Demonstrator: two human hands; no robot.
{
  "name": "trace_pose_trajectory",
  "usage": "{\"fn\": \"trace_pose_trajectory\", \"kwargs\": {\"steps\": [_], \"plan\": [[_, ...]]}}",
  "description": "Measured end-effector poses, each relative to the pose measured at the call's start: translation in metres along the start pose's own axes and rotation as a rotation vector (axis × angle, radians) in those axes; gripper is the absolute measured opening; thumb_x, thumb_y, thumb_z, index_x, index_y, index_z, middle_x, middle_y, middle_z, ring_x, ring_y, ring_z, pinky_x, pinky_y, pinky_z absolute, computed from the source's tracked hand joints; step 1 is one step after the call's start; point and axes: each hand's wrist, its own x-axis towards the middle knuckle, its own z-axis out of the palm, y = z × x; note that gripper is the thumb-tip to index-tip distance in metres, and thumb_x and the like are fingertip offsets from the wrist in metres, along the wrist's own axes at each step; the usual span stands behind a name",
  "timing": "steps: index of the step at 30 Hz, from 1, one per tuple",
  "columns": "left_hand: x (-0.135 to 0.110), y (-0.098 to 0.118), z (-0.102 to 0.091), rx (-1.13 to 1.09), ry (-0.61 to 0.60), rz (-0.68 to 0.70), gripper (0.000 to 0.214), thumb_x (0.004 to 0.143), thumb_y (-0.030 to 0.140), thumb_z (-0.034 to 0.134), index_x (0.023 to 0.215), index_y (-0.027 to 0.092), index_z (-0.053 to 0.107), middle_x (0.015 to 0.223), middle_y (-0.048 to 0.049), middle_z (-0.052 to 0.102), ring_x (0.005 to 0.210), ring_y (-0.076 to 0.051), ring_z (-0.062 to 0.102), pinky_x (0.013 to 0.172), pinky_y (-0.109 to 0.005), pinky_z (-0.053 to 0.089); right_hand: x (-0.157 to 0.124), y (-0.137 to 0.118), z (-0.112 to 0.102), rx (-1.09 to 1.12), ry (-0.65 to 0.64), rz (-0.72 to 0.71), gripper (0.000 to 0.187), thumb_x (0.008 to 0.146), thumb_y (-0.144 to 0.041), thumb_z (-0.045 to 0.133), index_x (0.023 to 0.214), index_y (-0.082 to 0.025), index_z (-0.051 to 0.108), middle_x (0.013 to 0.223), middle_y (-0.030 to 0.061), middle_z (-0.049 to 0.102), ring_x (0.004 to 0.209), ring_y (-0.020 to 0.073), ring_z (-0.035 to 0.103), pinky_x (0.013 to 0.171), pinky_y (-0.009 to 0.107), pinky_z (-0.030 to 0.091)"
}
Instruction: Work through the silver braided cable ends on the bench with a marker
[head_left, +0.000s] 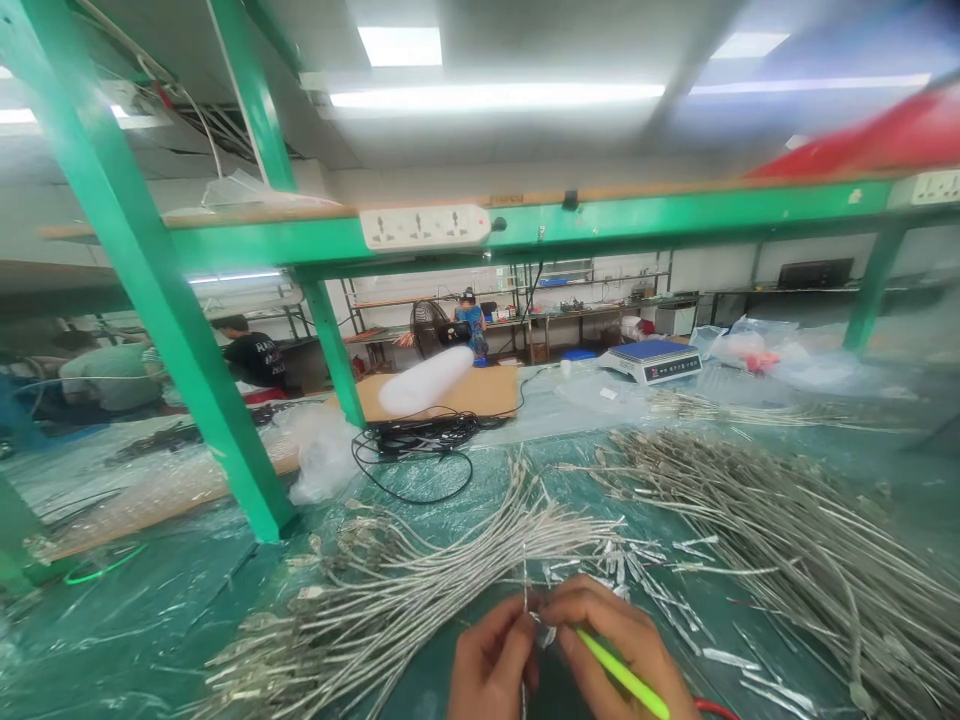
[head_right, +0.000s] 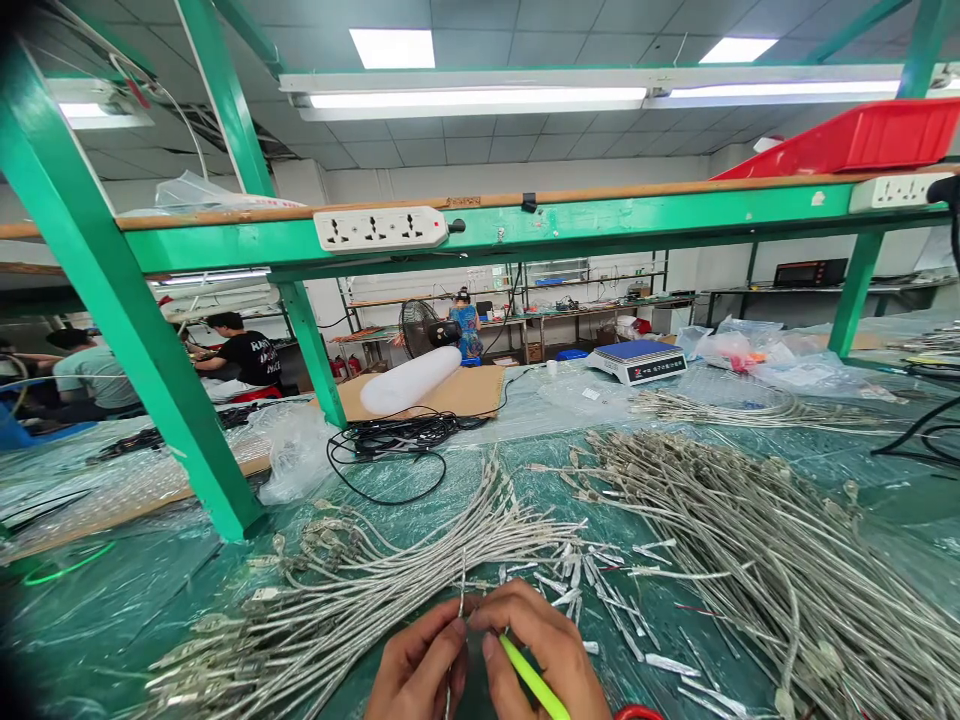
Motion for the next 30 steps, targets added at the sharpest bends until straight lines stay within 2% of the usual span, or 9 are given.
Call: {"fn": "trace_pose_trajectory", "kwargs": {"steps": [10,15,20,24,30], "plan": [[-0.006,0.011,0.004,0.065,0.015,0.025,0.039,0.068,0.045,0.072,0.089,0.013,0.076,0.046,0.0043,0.048,0.046,-0.013,0.043,0.048,-0.024,0.035,0.000,0.000,0.000,0.011,-0.026,0.009,0.025,0.086,-0.006,0.051,0.098,-0.022,0.065,0.092,0.0054,0.067,0.087,0.0178,0.066,0.078,0.027,0.052],[-0.006,0.011,0.005,0.102,0.002,0.013,0.037,0.070,0.045,0.069,0.084,0.012,0.076,0.045,0.0045,0.045,0.047,-0.013,0.039,0.048,-0.024,0.030,0.001,-0.002,-0.003,0.019,-0.072,0.012,0.025,0.085,-0.006,0.051,0.097,-0.022,0.066,0.091,0.0058,0.068,0.087,0.0183,0.066,0.078,0.028,0.052],[-0.005,0.012,0.005,0.112,-0.041,0.045,0.036,0.073,0.044,0.067,0.085,0.010,0.075,0.044,0.0055,0.042,0.045,-0.011,0.035,0.046,-0.023,0.025,0.000,0.001,-0.003,-0.007,-0.039,0.018,0.021,0.087,-0.008,0.051,0.097,-0.021,0.065,0.091,0.0063,0.067,0.084,0.0182,0.066,0.076,0.028,0.052],[-0.005,0.012,0.003,0.128,-0.057,0.056,0.034,0.075,0.042,0.065,0.086,0.011,0.076,0.043,0.0058,0.042,0.044,-0.011,0.035,0.045,-0.023,0.026,-0.001,0.000,-0.002,0.000,-0.025,0.024,0.022,0.088,-0.009,0.050,0.098,-0.022,0.064,0.093,0.0066,0.067,0.086,0.0185,0.066,0.077,0.028,0.052],[-0.005,0.011,0.003,0.105,-0.033,0.031,0.030,0.074,0.038,0.066,0.088,0.013,0.077,0.047,0.0044,0.047,0.048,-0.012,0.040,0.047,-0.022,0.031,0.000,-0.001,-0.003,0.047,-0.075,-0.002,0.022,0.086,-0.008,0.052,0.096,-0.022,0.065,0.090,0.0061,0.068,0.089,0.0198,0.066,0.079,0.029,0.052]]}}
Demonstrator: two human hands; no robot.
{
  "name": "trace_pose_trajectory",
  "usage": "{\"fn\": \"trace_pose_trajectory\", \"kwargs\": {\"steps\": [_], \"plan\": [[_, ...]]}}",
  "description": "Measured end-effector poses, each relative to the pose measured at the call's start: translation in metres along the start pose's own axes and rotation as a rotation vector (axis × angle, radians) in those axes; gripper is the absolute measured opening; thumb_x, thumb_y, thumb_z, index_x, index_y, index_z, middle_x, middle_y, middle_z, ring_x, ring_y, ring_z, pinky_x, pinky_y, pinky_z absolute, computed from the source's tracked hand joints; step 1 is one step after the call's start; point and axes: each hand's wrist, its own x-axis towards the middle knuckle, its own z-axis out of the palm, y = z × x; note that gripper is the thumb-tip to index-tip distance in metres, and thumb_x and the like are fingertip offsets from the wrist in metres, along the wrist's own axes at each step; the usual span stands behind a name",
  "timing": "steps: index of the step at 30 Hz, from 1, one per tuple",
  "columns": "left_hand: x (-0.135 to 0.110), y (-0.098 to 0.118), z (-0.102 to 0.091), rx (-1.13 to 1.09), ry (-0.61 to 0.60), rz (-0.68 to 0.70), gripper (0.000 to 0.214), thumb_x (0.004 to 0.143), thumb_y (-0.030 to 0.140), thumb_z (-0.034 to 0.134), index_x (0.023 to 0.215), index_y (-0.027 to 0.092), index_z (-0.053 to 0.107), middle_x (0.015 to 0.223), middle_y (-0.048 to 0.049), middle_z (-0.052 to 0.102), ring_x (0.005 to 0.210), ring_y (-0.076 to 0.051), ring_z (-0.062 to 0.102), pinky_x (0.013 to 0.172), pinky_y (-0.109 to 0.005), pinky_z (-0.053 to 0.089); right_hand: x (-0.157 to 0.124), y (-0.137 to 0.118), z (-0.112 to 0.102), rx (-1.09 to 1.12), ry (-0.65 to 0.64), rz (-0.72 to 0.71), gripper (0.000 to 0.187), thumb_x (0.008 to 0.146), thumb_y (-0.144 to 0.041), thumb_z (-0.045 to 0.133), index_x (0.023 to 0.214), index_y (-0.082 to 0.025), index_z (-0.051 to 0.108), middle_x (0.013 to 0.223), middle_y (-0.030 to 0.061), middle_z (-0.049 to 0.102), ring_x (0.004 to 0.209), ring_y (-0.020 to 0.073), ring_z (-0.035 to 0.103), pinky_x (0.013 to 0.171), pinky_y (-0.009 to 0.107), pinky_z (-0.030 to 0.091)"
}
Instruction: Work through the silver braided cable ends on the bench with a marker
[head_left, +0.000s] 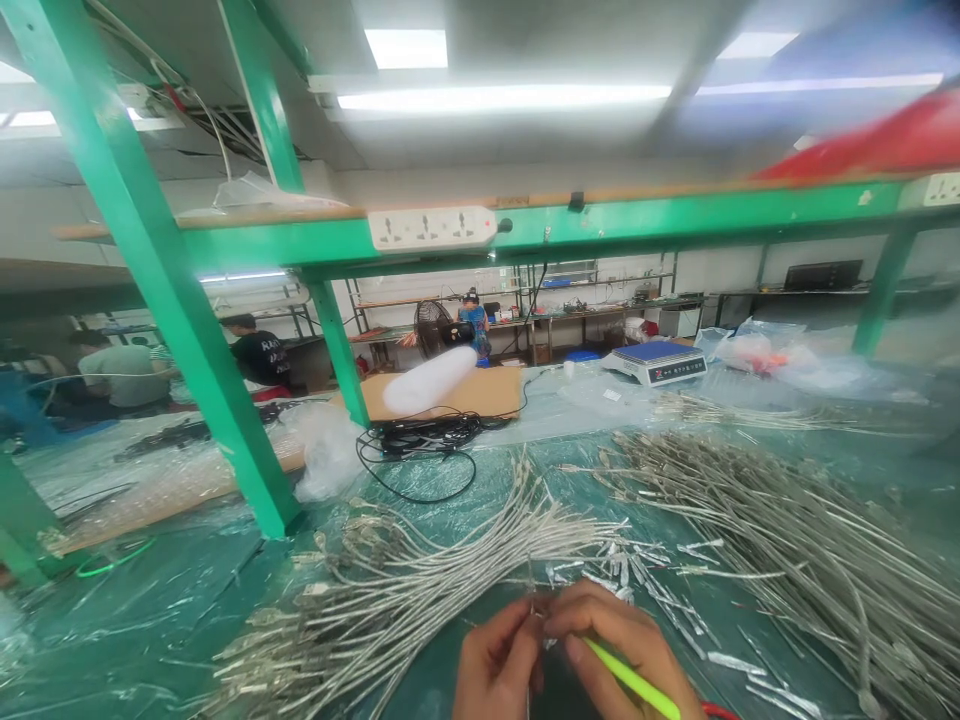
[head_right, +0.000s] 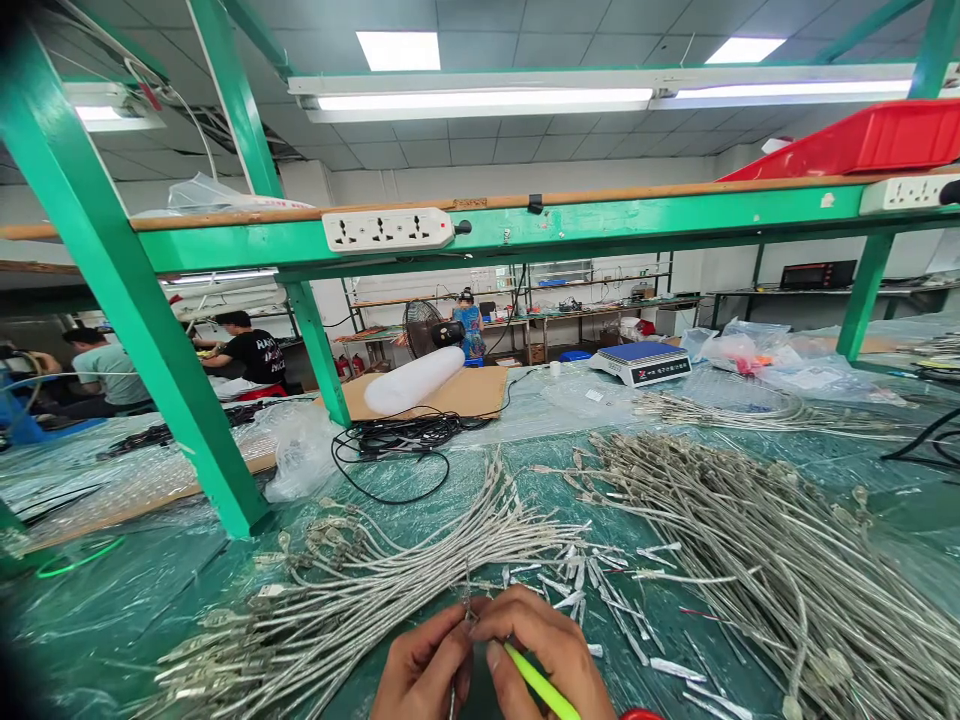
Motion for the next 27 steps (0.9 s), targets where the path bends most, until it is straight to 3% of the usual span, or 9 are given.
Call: {"fn": "trace_pose_trajectory", "kwargs": {"steps": [10,18,27], "plan": [[-0.0035,0.0090,0.0030,0.090,-0.043,0.045,0.029,0.078,0.037,0.061,0.085,0.013,0.076,0.045,0.0059,0.040,0.047,-0.012,0.036,0.048,-0.023,0.028,-0.0009,0.0041,0.0004,-0.053,0.078,0.012,0.021,0.087,-0.010,0.051,0.097,-0.023,0.065,0.091,0.0055,0.068,0.083,0.0178,0.067,0.074,0.026,0.053],[-0.0015,0.0050,-0.0001,0.087,-0.005,0.025,0.036,0.076,0.039,0.064,0.094,0.012,0.077,0.046,0.0046,0.045,0.048,-0.013,0.040,0.049,-0.024,0.034,0.0009,-0.0024,-0.0023,-0.037,0.009,0.003,0.018,0.087,-0.012,0.052,0.093,-0.021,0.066,0.087,0.0065,0.069,0.081,0.0190,0.067,0.073,0.028,0.053],[-0.0039,0.0070,0.0042,0.113,0.017,0.032,0.035,0.075,0.042,0.063,0.088,0.013,0.077,0.046,0.0049,0.042,0.048,-0.013,0.038,0.049,-0.024,0.032,-0.0010,-0.0003,0.0014,-0.039,0.118,0.016,0.018,0.090,-0.019,0.050,0.092,-0.022,0.067,0.084,0.0060,0.068,0.078,0.0187,0.067,0.071,0.026,0.053]]}}
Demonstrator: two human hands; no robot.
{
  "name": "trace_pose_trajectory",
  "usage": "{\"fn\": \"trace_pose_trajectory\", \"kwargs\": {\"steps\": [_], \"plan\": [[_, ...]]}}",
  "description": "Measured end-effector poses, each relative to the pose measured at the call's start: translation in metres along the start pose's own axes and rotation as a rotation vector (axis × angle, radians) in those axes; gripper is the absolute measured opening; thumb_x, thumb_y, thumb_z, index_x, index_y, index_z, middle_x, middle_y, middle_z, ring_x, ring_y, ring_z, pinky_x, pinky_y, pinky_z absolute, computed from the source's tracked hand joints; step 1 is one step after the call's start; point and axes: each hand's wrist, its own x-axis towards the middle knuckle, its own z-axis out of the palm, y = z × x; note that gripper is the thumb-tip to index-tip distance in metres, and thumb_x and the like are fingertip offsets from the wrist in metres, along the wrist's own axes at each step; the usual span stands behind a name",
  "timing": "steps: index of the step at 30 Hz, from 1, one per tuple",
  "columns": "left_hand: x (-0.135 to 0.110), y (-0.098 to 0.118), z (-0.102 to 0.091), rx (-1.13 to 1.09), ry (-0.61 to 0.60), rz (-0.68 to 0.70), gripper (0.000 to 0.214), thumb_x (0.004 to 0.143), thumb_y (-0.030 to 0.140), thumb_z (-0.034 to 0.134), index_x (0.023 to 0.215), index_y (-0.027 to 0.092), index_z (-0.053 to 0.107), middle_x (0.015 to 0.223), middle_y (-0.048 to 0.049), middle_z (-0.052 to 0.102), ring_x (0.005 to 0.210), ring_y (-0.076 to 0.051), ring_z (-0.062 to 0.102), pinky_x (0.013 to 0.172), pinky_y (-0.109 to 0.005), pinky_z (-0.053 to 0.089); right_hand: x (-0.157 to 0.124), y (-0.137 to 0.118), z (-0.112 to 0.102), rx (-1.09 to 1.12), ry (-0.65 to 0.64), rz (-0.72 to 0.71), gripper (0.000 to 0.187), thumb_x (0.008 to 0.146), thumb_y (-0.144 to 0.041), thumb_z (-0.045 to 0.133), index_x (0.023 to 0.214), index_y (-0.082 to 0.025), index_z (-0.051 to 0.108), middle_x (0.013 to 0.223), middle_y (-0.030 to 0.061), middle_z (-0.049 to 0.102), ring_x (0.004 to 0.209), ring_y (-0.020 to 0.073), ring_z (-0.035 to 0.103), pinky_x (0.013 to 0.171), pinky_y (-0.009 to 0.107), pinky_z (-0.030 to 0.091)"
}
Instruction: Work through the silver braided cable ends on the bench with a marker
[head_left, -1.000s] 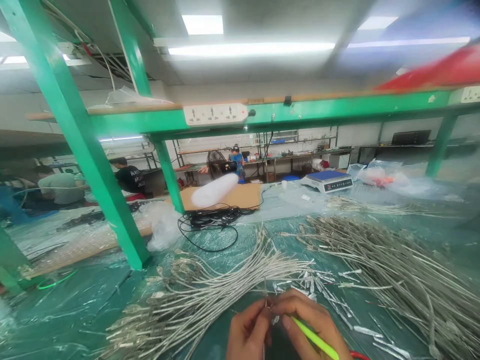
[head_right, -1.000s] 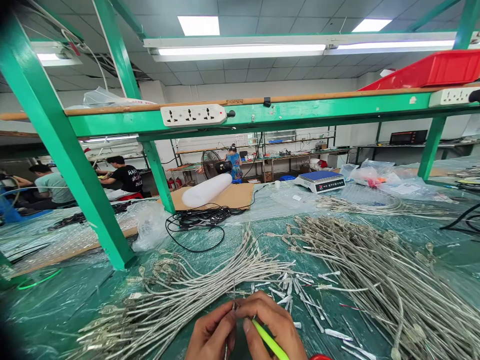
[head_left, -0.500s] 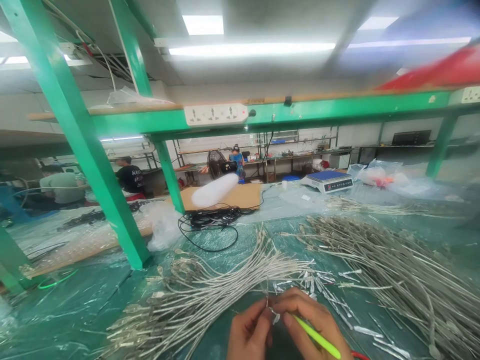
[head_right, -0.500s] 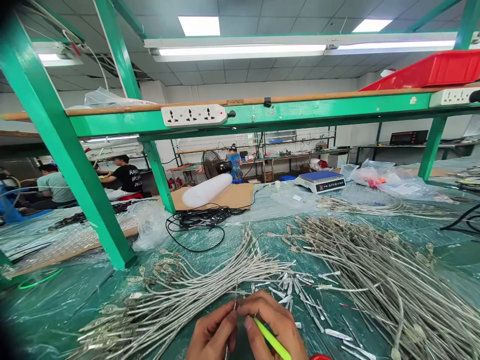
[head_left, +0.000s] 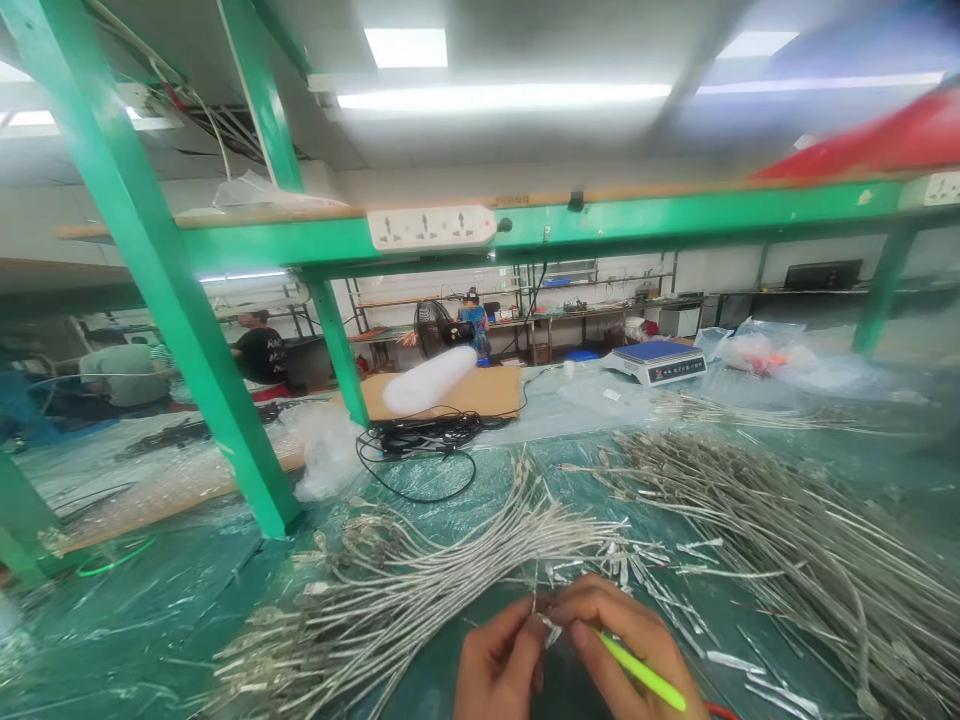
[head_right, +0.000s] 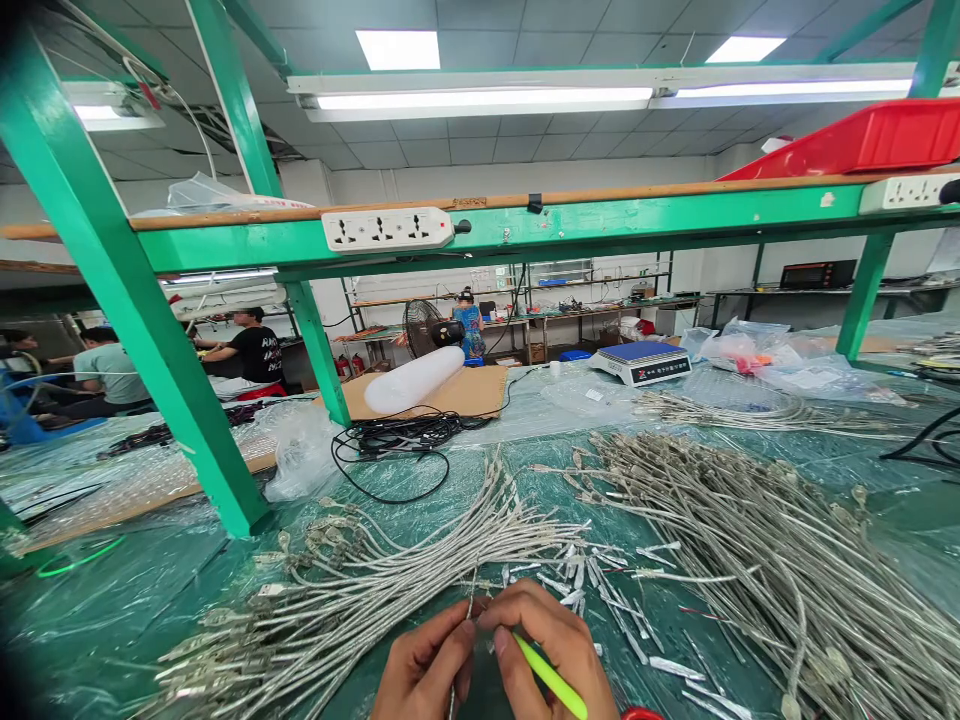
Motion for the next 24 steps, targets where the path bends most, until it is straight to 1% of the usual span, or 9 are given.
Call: {"fn": "trace_pose_trajectory", "kwargs": {"steps": [2,4,7,9,11,13,18,22,24], "plan": [[-0.0005,-0.0021,0.0019,0.011,0.042,-0.001,0.036,0.073,0.046,0.063,0.084,0.014,0.076,0.045,0.0053,0.040,0.047,-0.014,0.038,0.048,-0.025,0.033,-0.0003,0.0013,0.0021,0.015,0.035,-0.002,0.019,0.091,-0.021,0.050,0.093,-0.023,0.068,0.085,0.0058,0.068,0.080,0.0188,0.067,0.073,0.027,0.053],[-0.0010,-0.0030,0.0031,0.023,0.061,0.012,0.035,0.073,0.047,0.063,0.077,0.014,0.076,0.044,0.0057,0.038,0.047,-0.014,0.037,0.048,-0.025,0.032,0.0000,0.0012,0.0032,0.012,0.044,-0.006,0.020,0.091,-0.020,0.050,0.096,-0.025,0.068,0.088,0.0057,0.069,0.083,0.0187,0.067,0.075,0.026,0.053],[-0.0014,-0.0002,0.0027,0.050,0.033,0.008,0.033,0.074,0.045,0.062,0.070,0.014,0.074,0.045,0.0056,0.038,0.048,-0.013,0.036,0.049,-0.024,0.029,0.0014,-0.0017,0.0020,0.006,-0.015,-0.012,0.021,0.090,-0.017,0.050,0.100,-0.025,0.067,0.093,0.0062,0.070,0.087,0.0189,0.067,0.078,0.027,0.053],[-0.0015,0.0024,0.0015,0.047,0.023,-0.009,0.032,0.074,0.043,0.062,0.073,0.014,0.075,0.046,0.0049,0.040,0.049,-0.013,0.038,0.049,-0.024,0.029,0.0025,-0.0043,0.0000,0.021,-0.072,-0.023,0.020,0.090,-0.016,0.052,0.099,-0.024,0.067,0.092,0.0065,0.070,0.087,0.0194,0.067,0.078,0.028,0.054],[-0.0014,0.0041,0.0006,0.028,0.022,-0.027,0.032,0.073,0.043,0.063,0.081,0.014,0.076,0.048,0.0041,0.043,0.050,-0.014,0.039,0.049,-0.024,0.030,0.0033,-0.0059,-0.0018,0.033,-0.101,-0.031,0.018,0.089,-0.016,0.052,0.096,-0.023,0.068,0.090,0.0065,0.070,0.085,0.0196,0.068,0.077,0.028,0.054],[-0.0013,0.0046,0.0003,0.013,0.023,-0.031,0.033,0.073,0.043,0.063,0.084,0.015,0.077,0.047,0.0038,0.044,0.049,-0.014,0.040,0.048,-0.024,0.030,0.0034,-0.0064,-0.0029,0.025,-0.090,-0.033,0.018,0.089,-0.016,0.052,0.094,-0.023,0.068,0.087,0.0062,0.070,0.082,0.0192,0.068,0.075,0.027,0.054],[-0.0013,0.0024,0.0002,0.028,-0.028,0.001,0.035,0.075,0.044,0.062,0.085,0.013,0.077,0.046,0.0050,0.040,0.048,-0.013,0.035,0.048,-0.024,0.027,0.0022,-0.0047,-0.0031,-0.006,-0.024,-0.024,0.017,0.090,-0.019,0.051,0.090,-0.022,0.068,0.082,0.0059,0.069,0.077,0.0191,0.068,0.070,0.027,0.054],[-0.0001,-0.0029,0.0008,0.012,0.016,0.021,0.038,0.074,0.046,0.063,0.086,0.013,0.077,0.045,0.0056,0.038,0.047,-0.013,0.035,0.048,-0.024,0.027,0.0020,-0.0032,-0.0029,-0.015,-0.016,-0.009,0.018,0.090,-0.019,0.050,0.091,-0.022,0.067,0.085,0.0060,0.069,0.078,0.0186,0.067,0.070,0.026,0.053],[0.0007,-0.0046,0.0014,0.017,0.005,0.031,0.038,0.074,0.047,0.062,0.084,0.013,0.076,0.045,0.0058,0.038,0.047,-0.013,0.034,0.048,-0.024,0.028,0.0020,-0.0024,-0.0021,-0.011,-0.017,-0.010,0.018,0.091,-0.019,0.049,0.092,-0.023,0.067,0.085,0.0060,0.068,0.079,0.0185,0.066,0.071,0.026,0.052]]}}
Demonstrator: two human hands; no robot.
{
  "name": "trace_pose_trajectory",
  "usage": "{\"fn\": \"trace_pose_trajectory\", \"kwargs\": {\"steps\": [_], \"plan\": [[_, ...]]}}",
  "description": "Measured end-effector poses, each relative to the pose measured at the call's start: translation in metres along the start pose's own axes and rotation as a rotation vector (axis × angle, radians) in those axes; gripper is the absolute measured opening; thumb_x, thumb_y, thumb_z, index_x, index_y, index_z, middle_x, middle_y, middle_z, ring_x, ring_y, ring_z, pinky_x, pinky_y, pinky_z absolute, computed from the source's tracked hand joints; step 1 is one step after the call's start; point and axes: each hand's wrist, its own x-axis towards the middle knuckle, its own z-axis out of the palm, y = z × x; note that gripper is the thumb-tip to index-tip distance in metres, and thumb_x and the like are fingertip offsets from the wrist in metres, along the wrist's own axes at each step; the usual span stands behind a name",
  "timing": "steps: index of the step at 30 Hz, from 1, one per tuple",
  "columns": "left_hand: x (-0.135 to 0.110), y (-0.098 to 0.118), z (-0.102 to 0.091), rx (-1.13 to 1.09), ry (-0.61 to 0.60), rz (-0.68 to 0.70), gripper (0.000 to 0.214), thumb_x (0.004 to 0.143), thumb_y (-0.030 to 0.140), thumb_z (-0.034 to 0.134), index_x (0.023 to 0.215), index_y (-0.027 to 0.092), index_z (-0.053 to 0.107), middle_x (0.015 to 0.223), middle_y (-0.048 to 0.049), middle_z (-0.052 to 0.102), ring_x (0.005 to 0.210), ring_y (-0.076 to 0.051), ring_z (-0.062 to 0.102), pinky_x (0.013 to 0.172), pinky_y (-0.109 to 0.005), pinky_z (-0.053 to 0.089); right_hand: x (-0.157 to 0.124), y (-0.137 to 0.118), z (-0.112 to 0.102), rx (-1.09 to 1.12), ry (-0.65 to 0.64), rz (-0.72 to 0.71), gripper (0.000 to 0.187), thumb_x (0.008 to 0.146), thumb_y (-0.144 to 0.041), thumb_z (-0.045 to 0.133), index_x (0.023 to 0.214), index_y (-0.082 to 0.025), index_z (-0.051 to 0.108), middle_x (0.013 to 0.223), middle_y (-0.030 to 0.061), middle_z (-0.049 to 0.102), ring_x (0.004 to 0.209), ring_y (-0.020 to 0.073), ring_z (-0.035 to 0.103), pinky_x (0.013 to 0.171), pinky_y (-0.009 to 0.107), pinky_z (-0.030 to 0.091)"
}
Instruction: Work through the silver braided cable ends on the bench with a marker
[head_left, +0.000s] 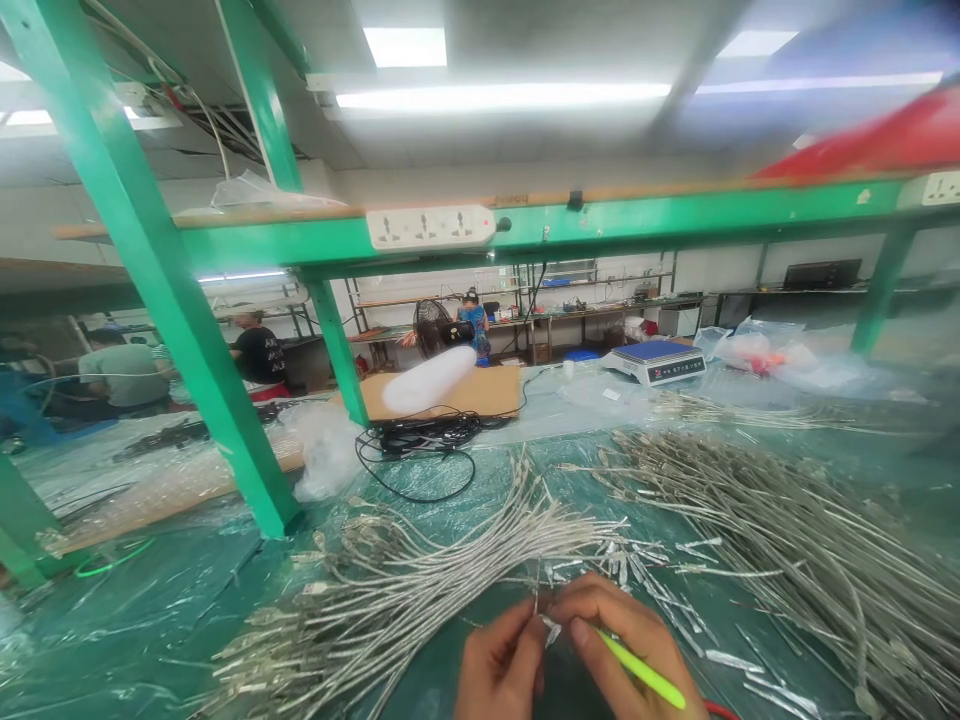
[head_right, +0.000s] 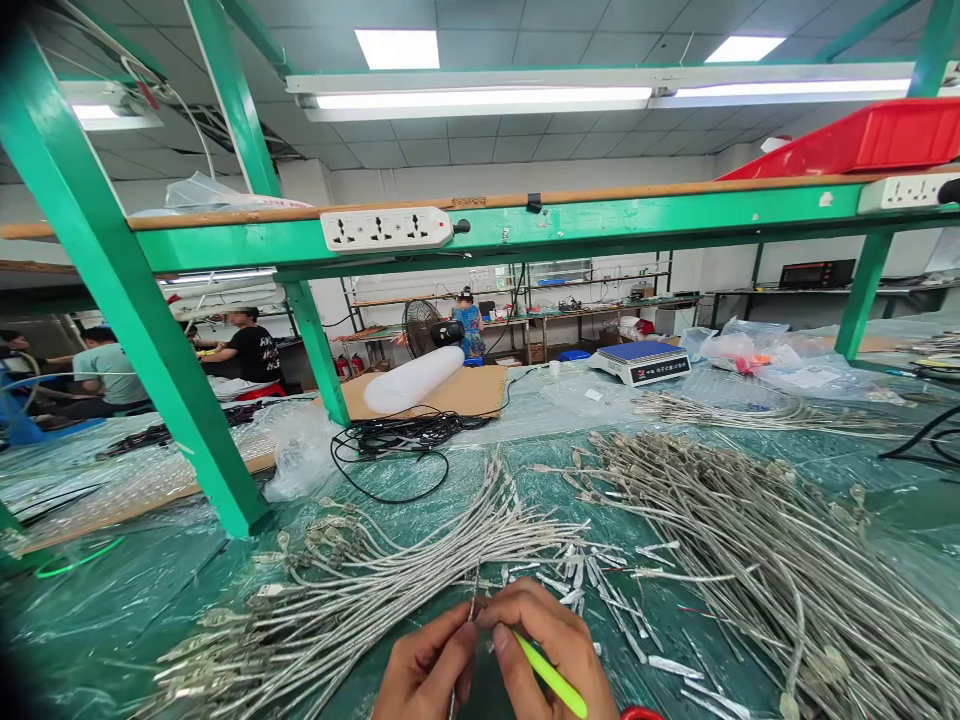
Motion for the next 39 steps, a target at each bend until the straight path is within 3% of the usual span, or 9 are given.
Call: {"fn": "trace_pose_trajectory", "kwargs": {"steps": [5,10,17,30,39], "plan": [[0.001,-0.001,0.002,0.034,0.006,-0.015,0.037,0.073,0.050,0.061,0.075,0.015,0.074,0.044,0.0057,0.037,0.046,-0.013,0.033,0.047,-0.025,0.027,-0.001,0.000,0.003,-0.004,0.050,0.018,0.019,0.092,-0.022,0.049,0.097,-0.023,0.067,0.090,0.0075,0.069,0.085,0.0194,0.067,0.076,0.028,0.053],[0.000,0.001,0.002,0.067,0.018,-0.033,0.036,0.072,0.049,0.061,0.060,0.017,0.069,0.044,0.0053,0.035,0.046,-0.013,0.033,0.046,-0.024,0.026,0.002,-0.004,0.001,0.008,-0.069,-0.023,0.019,0.091,-0.020,0.051,0.100,-0.024,0.068,0.093,0.0073,0.071,0.088,0.0202,0.068,0.078,0.029,0.055],[-0.002,0.005,0.002,0.028,0.026,-0.039,0.037,0.073,0.048,0.063,0.083,0.014,0.076,0.044,0.0053,0.038,0.046,-0.012,0.035,0.045,-0.023,0.030,0.001,-0.005,-0.004,0.035,-0.041,-0.019,0.019,0.089,-0.016,0.051,0.094,-0.023,0.067,0.087,0.0059,0.069,0.081,0.0190,0.067,0.073,0.027,0.053],[0.004,-0.012,0.002,0.055,0.017,0.032,0.045,0.073,0.055,0.061,0.081,0.013,0.076,0.042,0.0056,0.036,0.043,-0.012,0.032,0.044,-0.024,0.028,-0.001,-0.001,0.003,0.014,0.093,0.017,0.020,0.092,-0.026,0.048,0.089,-0.023,0.068,0.081,0.0059,0.067,0.077,0.0187,0.065,0.070,0.026,0.051],[0.000,-0.004,0.003,0.093,-0.038,0.058,0.046,0.075,0.057,0.058,0.072,0.014,0.073,0.044,0.0058,0.035,0.045,-0.010,0.030,0.044,-0.023,0.023,-0.002,0.001,0.005,-0.042,0.121,-0.006,0.019,0.092,-0.021,0.050,0.099,-0.025,0.067,0.092,0.0060,0.068,0.088,0.0193,0.066,0.077,0.025,0.053]]}}
